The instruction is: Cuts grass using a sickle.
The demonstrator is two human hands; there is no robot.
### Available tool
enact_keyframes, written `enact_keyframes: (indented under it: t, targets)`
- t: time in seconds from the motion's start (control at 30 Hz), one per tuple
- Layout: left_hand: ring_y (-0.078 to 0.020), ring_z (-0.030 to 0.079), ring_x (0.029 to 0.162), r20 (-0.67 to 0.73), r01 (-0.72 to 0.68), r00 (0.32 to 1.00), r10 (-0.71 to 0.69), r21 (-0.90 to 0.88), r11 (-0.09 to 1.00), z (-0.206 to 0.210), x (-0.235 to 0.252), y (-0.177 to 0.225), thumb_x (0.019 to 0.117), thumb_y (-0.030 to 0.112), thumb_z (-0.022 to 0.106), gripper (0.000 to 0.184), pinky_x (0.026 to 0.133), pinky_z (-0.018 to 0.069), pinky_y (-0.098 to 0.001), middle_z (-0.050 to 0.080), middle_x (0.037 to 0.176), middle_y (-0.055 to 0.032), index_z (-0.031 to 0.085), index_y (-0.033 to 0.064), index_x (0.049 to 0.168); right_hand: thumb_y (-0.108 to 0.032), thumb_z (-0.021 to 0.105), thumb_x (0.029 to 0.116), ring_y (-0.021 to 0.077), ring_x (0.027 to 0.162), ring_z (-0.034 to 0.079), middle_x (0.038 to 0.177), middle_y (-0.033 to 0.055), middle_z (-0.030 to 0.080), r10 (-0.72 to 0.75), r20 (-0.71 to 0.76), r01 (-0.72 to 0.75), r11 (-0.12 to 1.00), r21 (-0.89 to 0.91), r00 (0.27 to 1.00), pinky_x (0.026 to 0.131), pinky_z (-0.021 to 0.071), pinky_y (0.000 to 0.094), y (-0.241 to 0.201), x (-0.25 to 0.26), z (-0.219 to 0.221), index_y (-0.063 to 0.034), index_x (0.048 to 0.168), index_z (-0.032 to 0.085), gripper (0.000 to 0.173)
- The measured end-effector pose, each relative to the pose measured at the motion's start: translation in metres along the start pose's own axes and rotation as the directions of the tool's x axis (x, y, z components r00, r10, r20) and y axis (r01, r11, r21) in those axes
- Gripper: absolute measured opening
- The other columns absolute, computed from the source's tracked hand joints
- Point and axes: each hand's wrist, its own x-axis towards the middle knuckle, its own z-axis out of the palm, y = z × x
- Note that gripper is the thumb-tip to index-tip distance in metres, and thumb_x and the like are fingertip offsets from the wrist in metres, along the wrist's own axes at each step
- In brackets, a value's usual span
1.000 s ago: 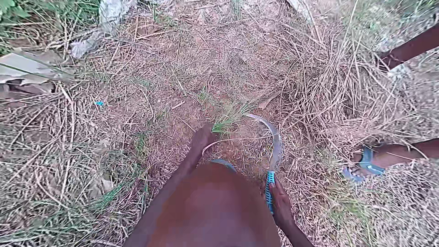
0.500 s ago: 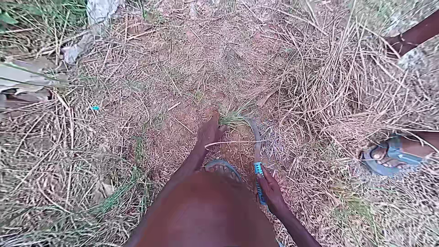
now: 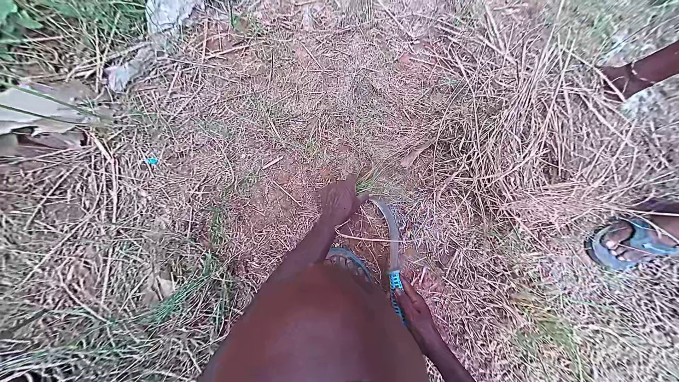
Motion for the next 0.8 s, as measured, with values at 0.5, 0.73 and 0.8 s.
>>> enact_keyframes:
  t: [0.5, 0.73, 0.8]
  targets:
    - [-0.0436, 0.064, 0.116, -0.15, -0.112, 0.981, 0.126, 0.101, 0.989, 0.052, 0.052, -0.022, 0.108, 0.017, 0.043, 0.032, 0.098, 0.0467, -0.0623, 0.07, 0.118, -0.0239, 0.069, 0.0008, 0.117, -0.01, 0.04, 0.1048, 0.0096, 0.063, 0.061, 0.104, 0.0084, 0.066, 0.062, -0.014, -0.063, 0.996, -0.057, 0.998, 0.055, 0.0536, 0.0264, -0.003, 0.001, 0.018, 0.0072, 0.15, 0.036, 0.048]
    - [-0.045, 0.067, 0.111, -0.159, -0.05, 0.986, 0.054, 0.024, 0.998, 0.045, 0.043, -0.086, 0.1073, 0.021, 0.048, 0.03, 0.091, 0.0509, -0.0649, 0.07, 0.113, -0.0252, 0.069, 0.0012, 0.116, -0.007, 0.041, 0.1034, 0.0012, 0.078, 0.063, 0.106, 0.009, 0.068, 0.007, -0.175, -0.044, 0.978, -0.206, 0.985, 0.072, 0.0545, 0.0213, 0.007, -0.059, -0.008, 0.0119, 0.145, 0.043, 0.046]
    - [-0.0458, 0.066, 0.11, -0.198, -0.039, 0.98, 0.022, -0.081, 0.996, 0.053, 0.031, -0.101, 0.1079, 0.019, 0.045, 0.032, 0.091, 0.0504, -0.0643, 0.069, 0.113, -0.0279, 0.067, -0.0026, 0.117, -0.006, 0.037, 0.1048, 0.0061, 0.064, 0.059, 0.096, 0.0093, 0.066, 0.051, -0.194, -0.09, 0.976, -0.198, 0.98, 0.061, 0.0528, 0.0253, -0.035, -0.05, 0.006, 0.0107, 0.15, 0.036, 0.048]
